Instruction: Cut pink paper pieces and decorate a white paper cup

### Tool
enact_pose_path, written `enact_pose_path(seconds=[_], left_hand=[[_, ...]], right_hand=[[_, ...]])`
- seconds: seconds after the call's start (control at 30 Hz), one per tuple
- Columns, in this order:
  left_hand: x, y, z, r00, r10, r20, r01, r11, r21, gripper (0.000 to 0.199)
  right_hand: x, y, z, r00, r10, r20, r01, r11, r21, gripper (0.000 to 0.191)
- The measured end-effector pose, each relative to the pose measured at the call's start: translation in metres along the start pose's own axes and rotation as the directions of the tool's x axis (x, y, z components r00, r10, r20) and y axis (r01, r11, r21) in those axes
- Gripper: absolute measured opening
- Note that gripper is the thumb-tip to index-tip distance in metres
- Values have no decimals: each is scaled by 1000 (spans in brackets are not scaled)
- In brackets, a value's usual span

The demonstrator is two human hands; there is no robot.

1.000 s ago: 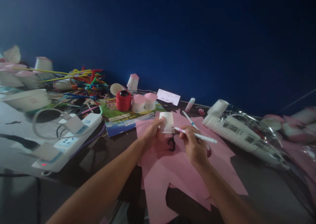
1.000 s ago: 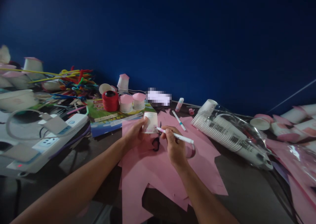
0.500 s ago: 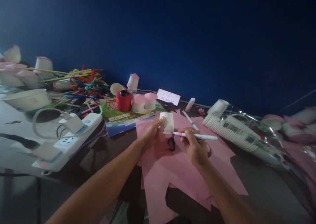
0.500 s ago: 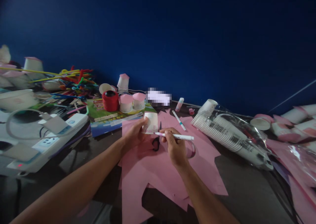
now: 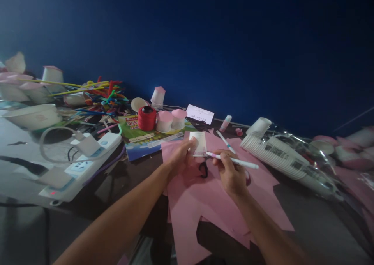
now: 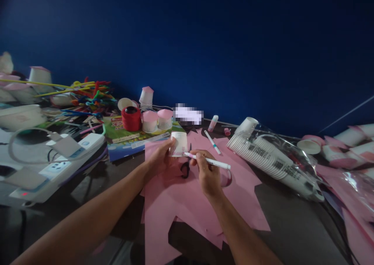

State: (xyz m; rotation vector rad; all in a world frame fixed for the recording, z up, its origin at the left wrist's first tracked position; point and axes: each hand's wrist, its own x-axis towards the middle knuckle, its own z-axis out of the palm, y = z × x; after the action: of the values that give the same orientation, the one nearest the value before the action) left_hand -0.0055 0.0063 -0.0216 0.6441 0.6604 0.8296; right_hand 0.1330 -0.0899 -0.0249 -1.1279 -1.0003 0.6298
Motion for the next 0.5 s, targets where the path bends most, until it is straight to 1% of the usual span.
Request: enact_pose_path(seconds=[0.07,0.23,0.4,0.5], left_hand=[[0,-1,0,1000,14,22,-15,1000,15,35],[0,-1,0,999,29,20,-30,999,23,32],[1,-2,-2,998,44,41,-47,997,62,37],[2,-2,-3,999,16,41,-19,998,65,38]], right_hand=[[0,1,-1,1000,-21,8,21,999,-28,22],[0,2,-1,998,-56,31,58,997,-46,22],[-1,3,-2,999,-32,43,35,998,-60,21],[-1,1,-4,999,-9,47,11,998,-60,20]])
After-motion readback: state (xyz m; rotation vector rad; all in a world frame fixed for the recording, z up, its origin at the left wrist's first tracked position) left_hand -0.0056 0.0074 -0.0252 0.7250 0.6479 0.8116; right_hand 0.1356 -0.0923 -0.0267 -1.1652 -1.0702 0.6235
